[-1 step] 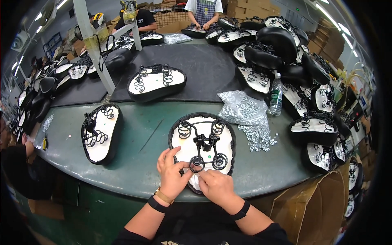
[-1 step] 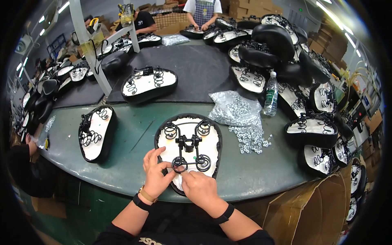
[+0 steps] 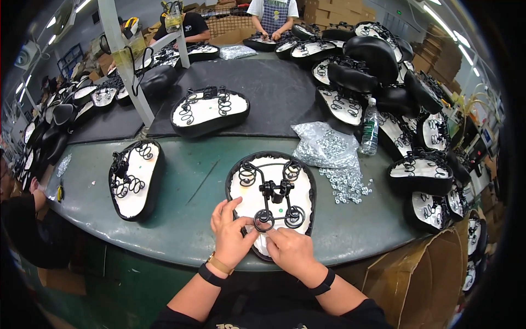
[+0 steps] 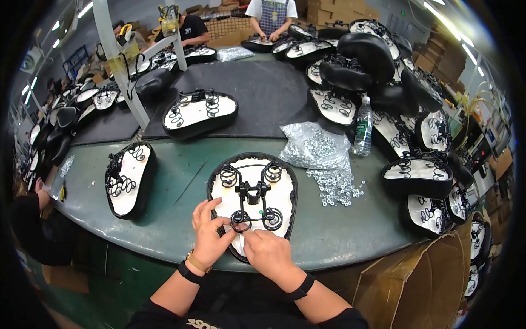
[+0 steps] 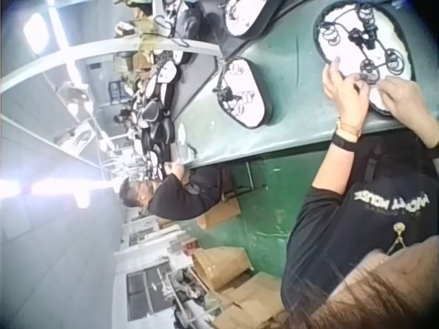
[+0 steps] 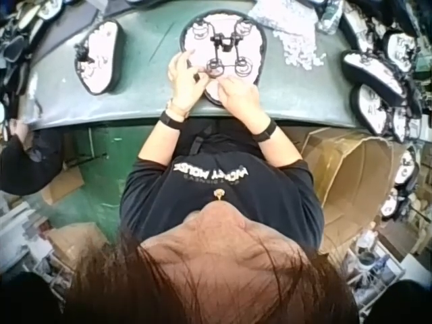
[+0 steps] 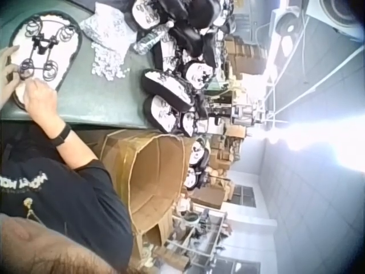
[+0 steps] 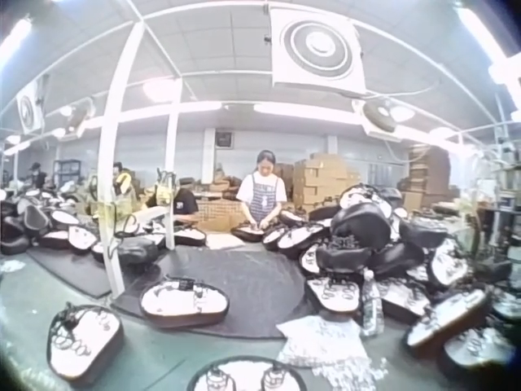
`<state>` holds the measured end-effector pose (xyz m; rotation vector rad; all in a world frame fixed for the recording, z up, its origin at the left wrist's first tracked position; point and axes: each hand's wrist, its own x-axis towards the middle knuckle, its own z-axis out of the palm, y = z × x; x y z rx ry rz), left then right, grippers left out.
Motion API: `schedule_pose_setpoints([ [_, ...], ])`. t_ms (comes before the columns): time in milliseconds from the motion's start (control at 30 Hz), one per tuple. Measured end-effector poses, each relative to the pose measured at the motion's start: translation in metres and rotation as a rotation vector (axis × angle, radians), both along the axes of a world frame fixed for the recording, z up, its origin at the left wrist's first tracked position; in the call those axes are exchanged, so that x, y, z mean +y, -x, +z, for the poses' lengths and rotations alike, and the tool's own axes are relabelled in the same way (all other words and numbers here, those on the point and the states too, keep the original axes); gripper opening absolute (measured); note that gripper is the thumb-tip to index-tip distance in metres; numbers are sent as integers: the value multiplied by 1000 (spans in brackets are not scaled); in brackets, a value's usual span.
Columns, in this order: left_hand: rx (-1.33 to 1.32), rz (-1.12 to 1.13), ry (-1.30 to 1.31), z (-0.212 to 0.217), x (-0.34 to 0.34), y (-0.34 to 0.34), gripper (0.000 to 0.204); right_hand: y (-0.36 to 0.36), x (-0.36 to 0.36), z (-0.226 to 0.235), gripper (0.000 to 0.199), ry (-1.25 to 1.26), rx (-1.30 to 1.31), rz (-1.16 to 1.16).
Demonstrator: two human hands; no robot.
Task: The person picks up a bicycle seat, places it on the table, and fits metal washers onto the spring assembly by hand. After securing the washers, they place the completed seat into a cardboard box and repeat the process.
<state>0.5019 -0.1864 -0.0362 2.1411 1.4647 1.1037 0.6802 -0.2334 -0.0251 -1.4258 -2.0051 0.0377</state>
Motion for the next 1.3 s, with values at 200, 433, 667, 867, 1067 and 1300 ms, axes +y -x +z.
schedule_pose_setpoints([
  [200,-61,-80,-48,1,-14,12,34,1,-1,0,41,-12,35,-7],
  [433,411,-67,-188,22,-46,5,55,-3,1,4,37,22,12,1],
  [667,489,-69,-187,31,-53,1,74,-5,1,1,39,32,59,37],
  [867,502,-163,-161,47,-43,-1,102,-3,-3,-2,38,-24,56,22],
  [1067,529,-177,-155,40,-47,0,115,0,2,0,35,72,-47,18],
  [1300,391,-323,-76,23,-44,9,120,-4,-3,5,32,18,8,18],
])
